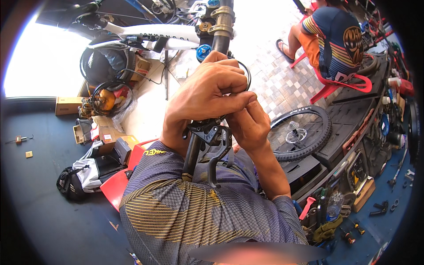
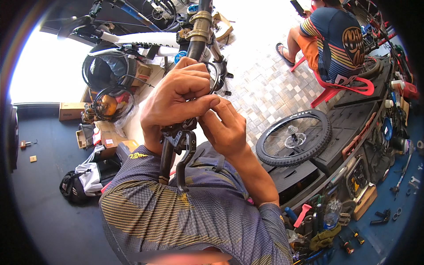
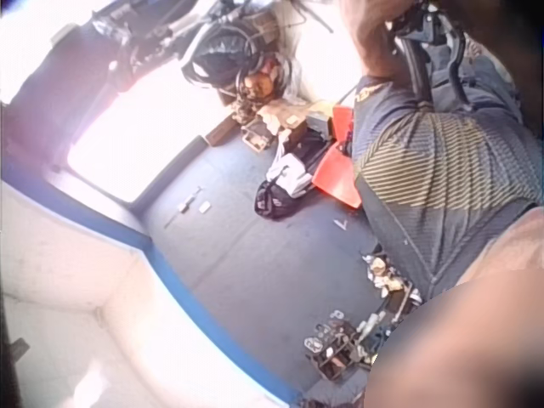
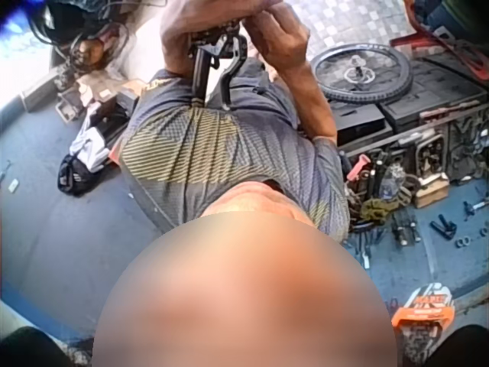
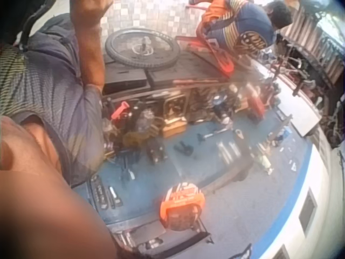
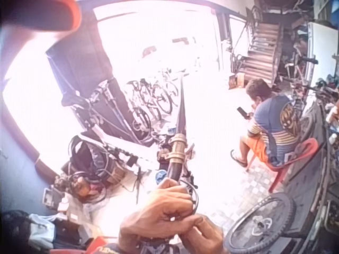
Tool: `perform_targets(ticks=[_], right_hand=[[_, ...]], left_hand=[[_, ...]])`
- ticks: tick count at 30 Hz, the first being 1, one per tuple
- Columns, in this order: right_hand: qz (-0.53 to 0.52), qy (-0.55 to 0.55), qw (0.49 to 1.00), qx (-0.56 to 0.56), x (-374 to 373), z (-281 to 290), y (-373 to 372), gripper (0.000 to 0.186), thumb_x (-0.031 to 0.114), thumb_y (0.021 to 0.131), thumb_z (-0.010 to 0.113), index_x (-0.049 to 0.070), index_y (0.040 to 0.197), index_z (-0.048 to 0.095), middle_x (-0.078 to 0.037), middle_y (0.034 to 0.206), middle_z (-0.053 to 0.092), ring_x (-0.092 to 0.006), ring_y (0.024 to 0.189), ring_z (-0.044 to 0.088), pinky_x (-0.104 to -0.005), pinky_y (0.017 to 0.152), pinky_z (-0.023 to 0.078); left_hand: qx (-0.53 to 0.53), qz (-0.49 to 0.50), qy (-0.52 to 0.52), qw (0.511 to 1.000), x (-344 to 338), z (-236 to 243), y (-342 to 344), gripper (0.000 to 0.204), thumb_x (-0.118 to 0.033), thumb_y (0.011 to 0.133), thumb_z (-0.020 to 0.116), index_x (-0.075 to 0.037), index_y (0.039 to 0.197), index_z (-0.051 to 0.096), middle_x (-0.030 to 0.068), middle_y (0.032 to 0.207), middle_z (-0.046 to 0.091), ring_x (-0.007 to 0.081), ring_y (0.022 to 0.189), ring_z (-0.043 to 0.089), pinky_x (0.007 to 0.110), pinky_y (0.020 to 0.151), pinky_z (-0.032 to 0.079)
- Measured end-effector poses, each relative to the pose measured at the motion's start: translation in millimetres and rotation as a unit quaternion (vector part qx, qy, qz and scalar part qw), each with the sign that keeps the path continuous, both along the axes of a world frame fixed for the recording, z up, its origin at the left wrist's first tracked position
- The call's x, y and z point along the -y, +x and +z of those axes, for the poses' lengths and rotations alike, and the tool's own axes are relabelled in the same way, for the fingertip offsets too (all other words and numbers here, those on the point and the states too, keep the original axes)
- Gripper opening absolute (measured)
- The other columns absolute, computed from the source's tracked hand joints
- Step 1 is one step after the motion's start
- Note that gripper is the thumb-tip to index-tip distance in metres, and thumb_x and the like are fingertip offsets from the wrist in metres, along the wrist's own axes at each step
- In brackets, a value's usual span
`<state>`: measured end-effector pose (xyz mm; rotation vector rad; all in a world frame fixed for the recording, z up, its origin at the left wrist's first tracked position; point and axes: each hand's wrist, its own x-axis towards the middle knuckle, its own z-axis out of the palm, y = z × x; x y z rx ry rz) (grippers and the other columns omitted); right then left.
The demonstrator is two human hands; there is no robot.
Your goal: The person adjusts a cable on the bicycle handlebar, secures it with a zip tie, and uses a tool to tighten the connection. They then retrieve a small red plastic piece from the workbench and apply it to the handlebar area.
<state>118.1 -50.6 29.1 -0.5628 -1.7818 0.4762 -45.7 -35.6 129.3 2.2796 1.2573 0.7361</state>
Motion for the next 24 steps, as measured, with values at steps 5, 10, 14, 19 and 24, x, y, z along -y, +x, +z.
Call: perform_targets(ticks=[5,10,14,19,24], right_hand=[[0.021,-0.007,1.000,-0.017,-3,-4,-3,0.022,-0.003,0.077,0.078,-0.006,0.097,0.071,-0.019,0.098,0.068,-0.0348,0.084,0.071,-0.0396,0.065,0.058],[0.033,0.020,0.998,-0.045,-10,-10,-7,0.023,-0.003,0.076,0.079,-0.006,0.098,0.071,-0.018,0.098,0.068,-0.0338,0.083,0.071,-0.0388,0.064,0.058],[0.040,0.019,0.998,-0.041,-11,-5,-6,0.023,-0.003,0.076,0.080,-0.006,0.097,0.071,-0.018,0.098,0.067,-0.0329,0.082,0.071,-0.0383,0.065,0.059],[0.040,0.023,0.998,-0.036,-11,-5,-5,0.023,-0.002,0.076,0.080,-0.006,0.097,0.071,-0.018,0.097,0.067,-0.0326,0.082,0.071,-0.0385,0.065,0.059],[0.047,0.022,0.998,-0.044,-13,-4,-6,0.022,-0.002,0.075,0.080,-0.005,0.095,0.071,-0.016,0.096,0.066,-0.0315,0.080,0.071,-0.0383,0.064,0.058]], left_hand=[[0.005,-0.003,0.002,1.000,-1,-2,-1,0.035,-0.029,0.088,0.073,-0.008,0.066,0.054,0.0043,0.073,0.055,0.0236,0.076,0.054,0.038,0.090,0.037],[-0.002,0.002,-0.003,1.000,-1,-1,0,0.034,-0.027,0.087,0.073,-0.008,0.066,0.053,0.0041,0.073,0.055,0.0230,0.075,0.053,0.037,0.089,0.037],[-0.001,0.002,0.003,1.000,-1,-1,0,0.032,-0.027,0.087,0.074,-0.008,0.068,0.058,0.0035,0.072,0.055,0.0224,0.076,0.055,0.037,0.088,0.037],[0.010,0.006,0.006,1.000,-1,-1,1,0.029,-0.028,0.087,0.074,-0.007,0.071,0.063,0.0027,0.072,0.057,0.0212,0.076,0.058,0.036,0.087,0.038],[0.011,0.004,0.007,1.000,-2,-2,1,0.029,-0.028,0.088,0.074,-0.007,0.072,0.064,0.0026,0.072,0.057,0.0212,0.077,0.058,0.036,0.087,0.038]])
